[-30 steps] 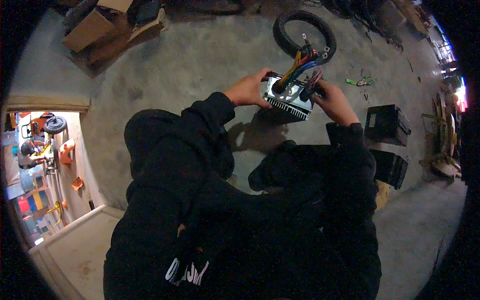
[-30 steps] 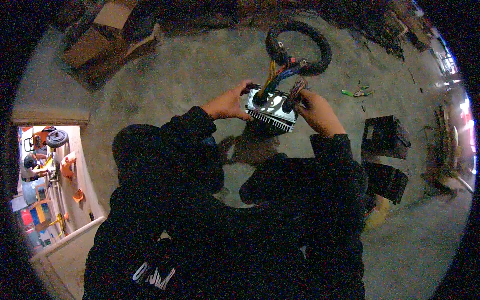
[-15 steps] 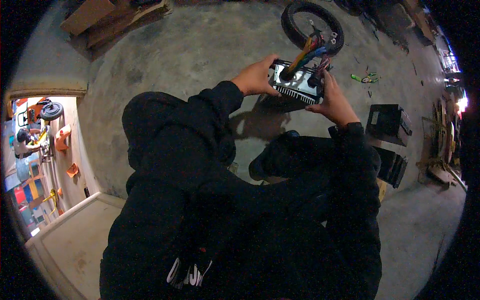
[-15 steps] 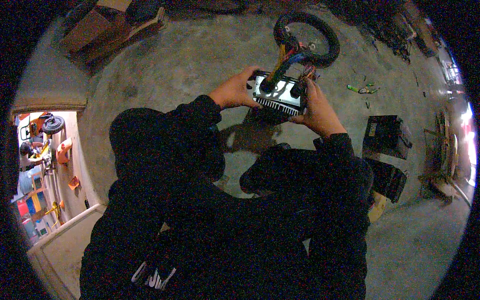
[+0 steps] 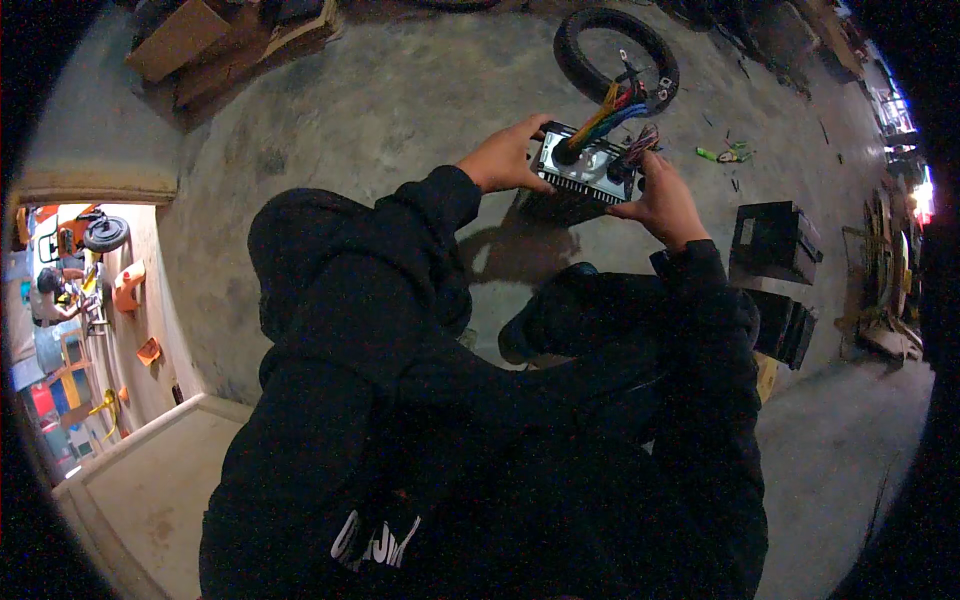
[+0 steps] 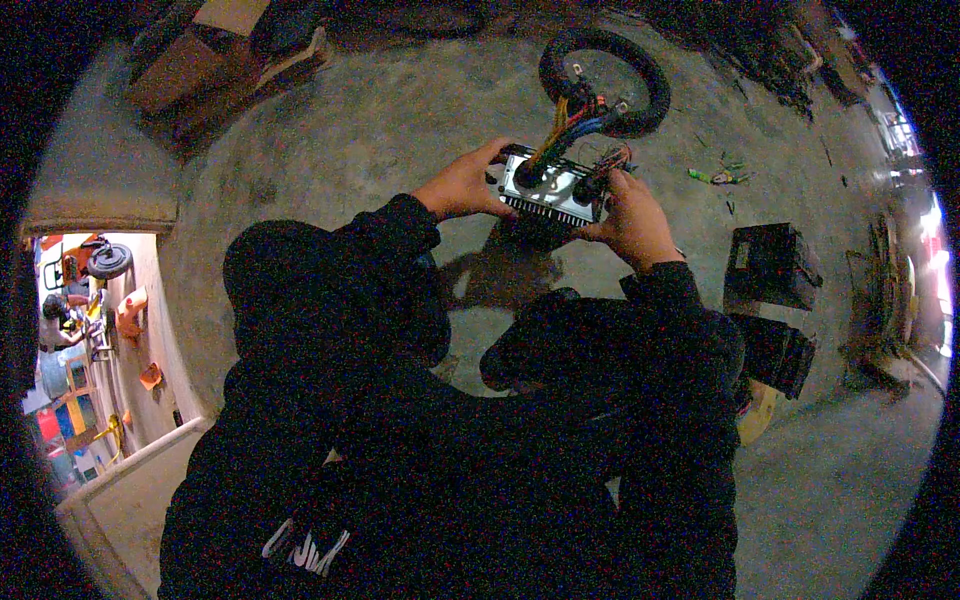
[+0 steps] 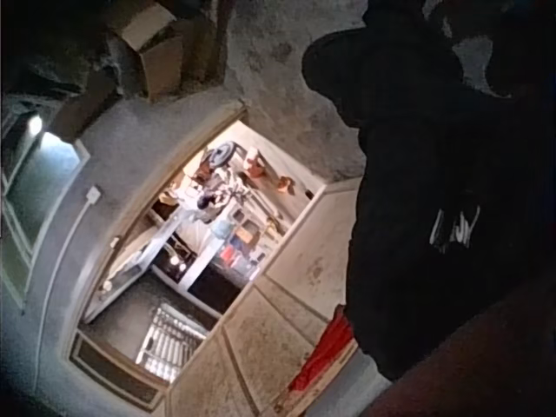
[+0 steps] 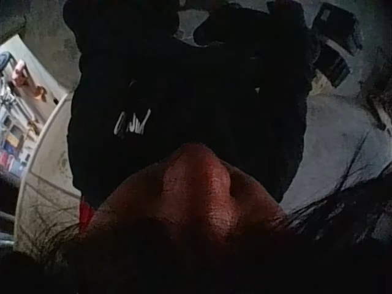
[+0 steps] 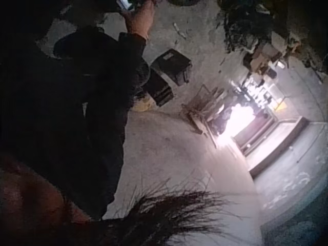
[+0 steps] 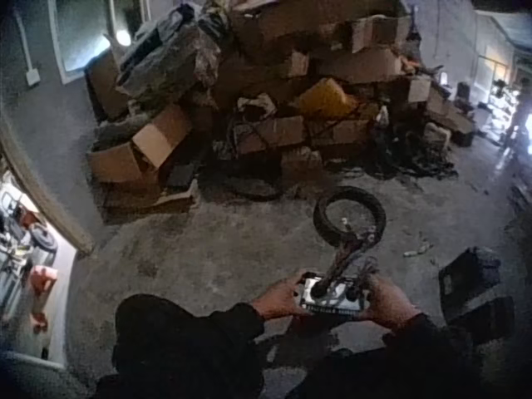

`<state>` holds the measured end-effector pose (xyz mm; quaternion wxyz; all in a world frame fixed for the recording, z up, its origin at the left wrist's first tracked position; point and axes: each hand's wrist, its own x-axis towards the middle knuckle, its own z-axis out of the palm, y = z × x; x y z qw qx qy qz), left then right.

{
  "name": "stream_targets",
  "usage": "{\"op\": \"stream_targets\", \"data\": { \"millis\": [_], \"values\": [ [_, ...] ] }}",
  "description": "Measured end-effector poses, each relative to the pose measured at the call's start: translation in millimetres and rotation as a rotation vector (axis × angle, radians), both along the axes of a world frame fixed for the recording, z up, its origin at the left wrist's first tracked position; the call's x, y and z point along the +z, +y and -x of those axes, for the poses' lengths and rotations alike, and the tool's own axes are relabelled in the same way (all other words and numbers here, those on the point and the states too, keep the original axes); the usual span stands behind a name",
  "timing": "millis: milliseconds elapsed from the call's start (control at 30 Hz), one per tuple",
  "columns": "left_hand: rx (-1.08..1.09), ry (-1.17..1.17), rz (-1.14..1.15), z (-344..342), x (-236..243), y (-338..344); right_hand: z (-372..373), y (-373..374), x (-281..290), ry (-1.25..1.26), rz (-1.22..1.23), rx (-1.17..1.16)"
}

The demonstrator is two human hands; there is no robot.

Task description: Inspecting and repairing an electric motor controller using a screwdriver.

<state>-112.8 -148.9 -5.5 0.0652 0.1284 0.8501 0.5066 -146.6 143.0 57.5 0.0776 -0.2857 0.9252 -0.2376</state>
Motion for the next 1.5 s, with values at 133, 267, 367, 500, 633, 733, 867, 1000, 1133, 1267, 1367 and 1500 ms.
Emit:
{"op": "stream_targets", "data": {
  "millis": [133,267,367,500,633,733,867,1000,1133,1267,1367,1500],
  "values": [
    [0.001,-0.027,-0.007,-1.0,-1.4,-1.8,2.0,-1.5,-0.5,0.005,-0.059,0.001],
    [0.007,-0.064,0.02,-4.3,-0.3,6.0,2.3,4.0,-7.6,-0.08,0.088,-0.029],
    [0.026,-0.027,0.033,-7.8,-10.2,2.8,-1.7,-2.6,-3.6,-0.052,0.137,-0.012],
    [-0.01,-0.027,-0.073,-6.7,-9.8,5.0,3.1,0.7,-4.3,-0.03,0.034,0.003],
    [-0.021,-0.07,-0.045,-3.5,-8.2,6.4,-1.7,-1.0,4.0,-0.026,-0.068,-0.034],
    [0.005,0.039,-0.025,-5.2,-3.9,10.7,-4.8,-1.3,9.2,-0.092,-0.032,-0.041],
    [-0.01,0.041,-0.065,-5.1,-3.4,14.6,-9.0,1.3,3.8,-0.075,0.047,-0.023],
    [0.051,0.01,0.017,-3.4,-6.5,11.6,-4.6,0.7,-2.8,-0.051,0.053,-0.011],
    [0.123,-0.037,0.133,-10.3,12.6,18.9,-3.5,4.8,-7.4,0.004,0.055,0.011],
    [0.075,-0.045,0.096,-11.5,24.4,23.1,-2.5,7.9,-4.5,0.013,0.024,-0.017],
    [0.112,0.133,0.131,-11.1,12.9,18.5,0.1,1.0,1.5,0.052,0.007,-0.021],
    [0.135,0.062,0.102,-13.9,14.0,21.1,0.4,1.5,-1.3,0.042,0.02,-0.028]
  ]
}}
